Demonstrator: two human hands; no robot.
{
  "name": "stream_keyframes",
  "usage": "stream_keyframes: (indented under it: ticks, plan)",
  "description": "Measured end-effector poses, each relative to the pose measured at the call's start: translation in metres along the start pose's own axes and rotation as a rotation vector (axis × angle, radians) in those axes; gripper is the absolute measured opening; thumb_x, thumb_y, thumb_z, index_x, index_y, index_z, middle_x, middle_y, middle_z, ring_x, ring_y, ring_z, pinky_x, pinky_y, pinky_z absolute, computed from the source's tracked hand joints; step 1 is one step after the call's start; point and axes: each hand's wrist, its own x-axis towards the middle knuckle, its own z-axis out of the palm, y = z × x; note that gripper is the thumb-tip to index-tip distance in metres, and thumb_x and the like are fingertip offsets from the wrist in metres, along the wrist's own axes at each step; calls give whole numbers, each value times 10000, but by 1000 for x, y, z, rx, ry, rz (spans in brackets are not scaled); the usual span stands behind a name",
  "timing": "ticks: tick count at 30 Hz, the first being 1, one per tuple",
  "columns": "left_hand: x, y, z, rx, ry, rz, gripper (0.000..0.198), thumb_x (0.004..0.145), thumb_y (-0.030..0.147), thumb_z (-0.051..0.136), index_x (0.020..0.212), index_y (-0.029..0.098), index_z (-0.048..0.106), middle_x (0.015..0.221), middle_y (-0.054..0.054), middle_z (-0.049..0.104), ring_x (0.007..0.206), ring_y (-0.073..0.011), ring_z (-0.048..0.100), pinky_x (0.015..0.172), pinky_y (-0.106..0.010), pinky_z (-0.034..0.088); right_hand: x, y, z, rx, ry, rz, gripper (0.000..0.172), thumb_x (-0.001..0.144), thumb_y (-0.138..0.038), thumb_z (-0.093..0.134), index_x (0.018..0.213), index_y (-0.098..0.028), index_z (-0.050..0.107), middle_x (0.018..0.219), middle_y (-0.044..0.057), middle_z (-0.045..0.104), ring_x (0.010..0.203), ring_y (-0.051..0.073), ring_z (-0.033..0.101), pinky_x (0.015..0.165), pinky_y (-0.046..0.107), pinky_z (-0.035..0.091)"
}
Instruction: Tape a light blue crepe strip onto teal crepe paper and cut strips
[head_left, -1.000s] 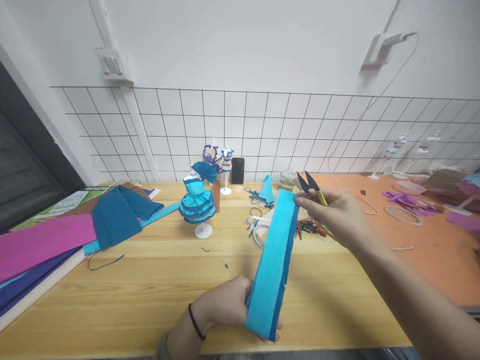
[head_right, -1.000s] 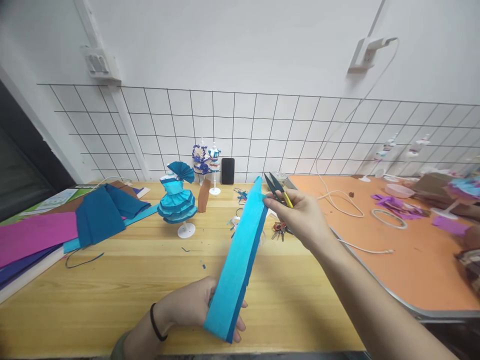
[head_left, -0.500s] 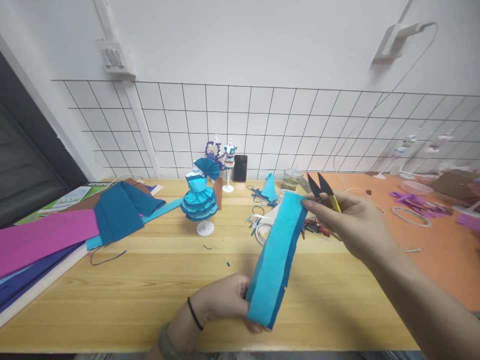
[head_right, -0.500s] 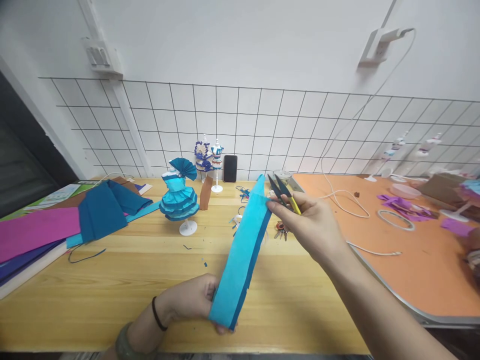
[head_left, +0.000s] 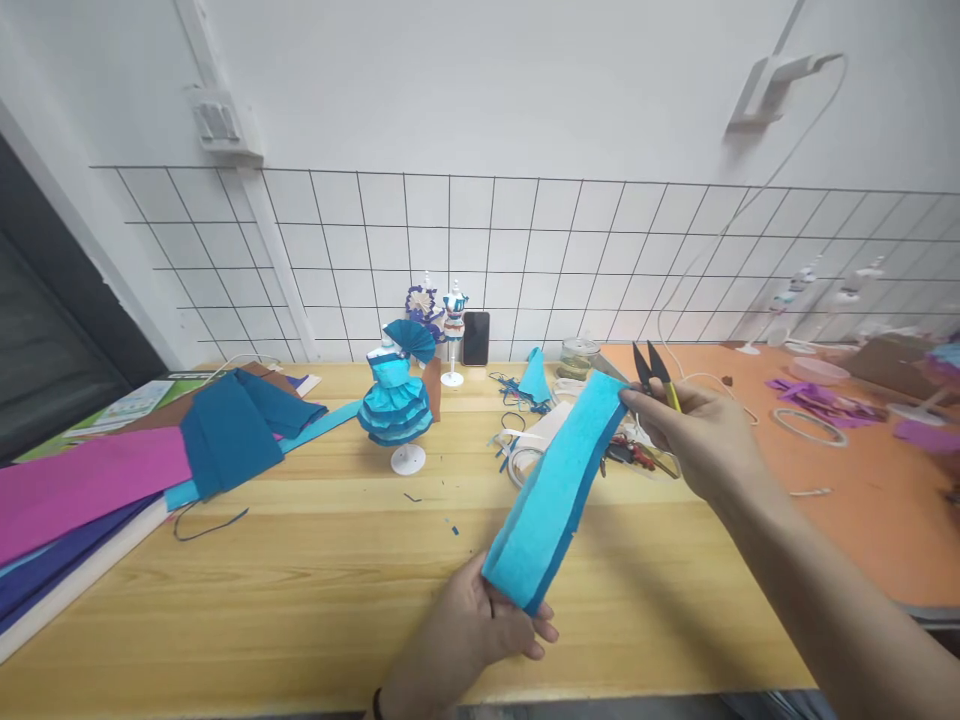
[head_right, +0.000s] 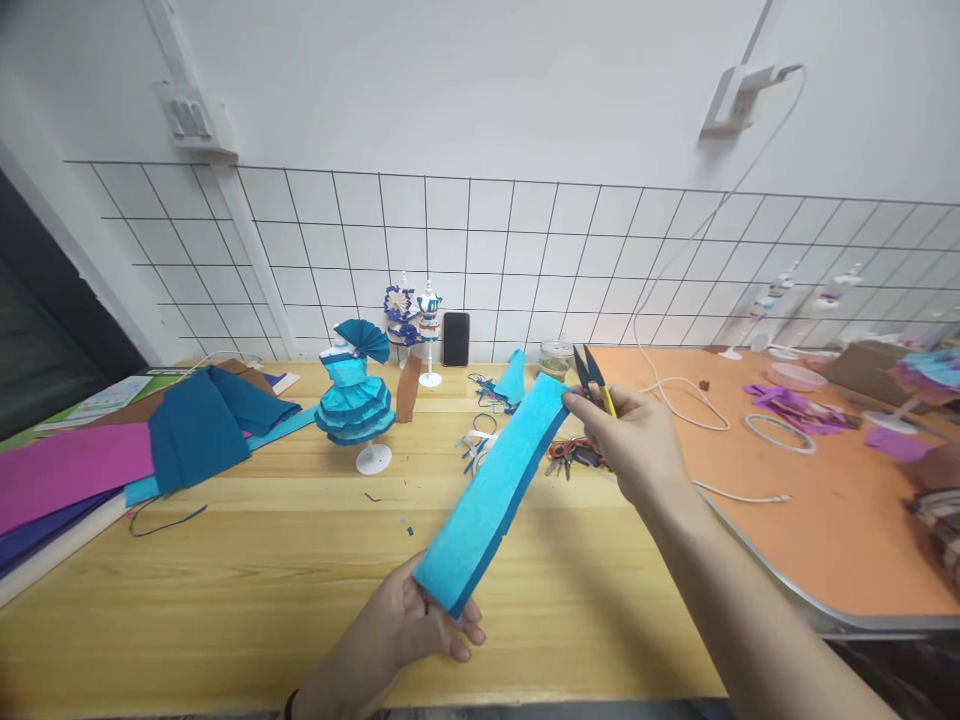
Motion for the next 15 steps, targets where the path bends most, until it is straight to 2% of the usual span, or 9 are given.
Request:
stream_keyframes:
  ticks: [3,7,12,15]
  plan:
    - [4,-8,4,60,139,26,425,569,441,771,774,117,587,630,-40,648,567,-128,606,525,-219,468,1,4,-2,32,-3,21,275,595,-355,751,587,-179,540,414,-92,350,393,44,296,348,161,220]
    - [8,-13,7,18,240,-26,451,550,522,740,602,109,566,503,-17,594,448,-93,549,452,-198,420,1,10,-4,87,10,57,296,557,-343,775,602,-176,535,420,-96,350,388,37,288,348,160,192]
    - [6,-9,8,31,348,-58,484,494,557,746,567,120,551,466,-1,574,402,-91,535,406,-192,383,5,24,-10,164,-7,83,305,556,-322,784,596,-180,517,408,-107,328,388,32,262,365,167,193]
    - [5,-7,4,58,363,-65,498,471,573,747,568,125,551,460,3,572,391,-99,535,394,-198,379,6,36,-14,195,-31,99,340,566,-317,789,550,-184,476,407,-110,309,392,28,233,378,177,205]
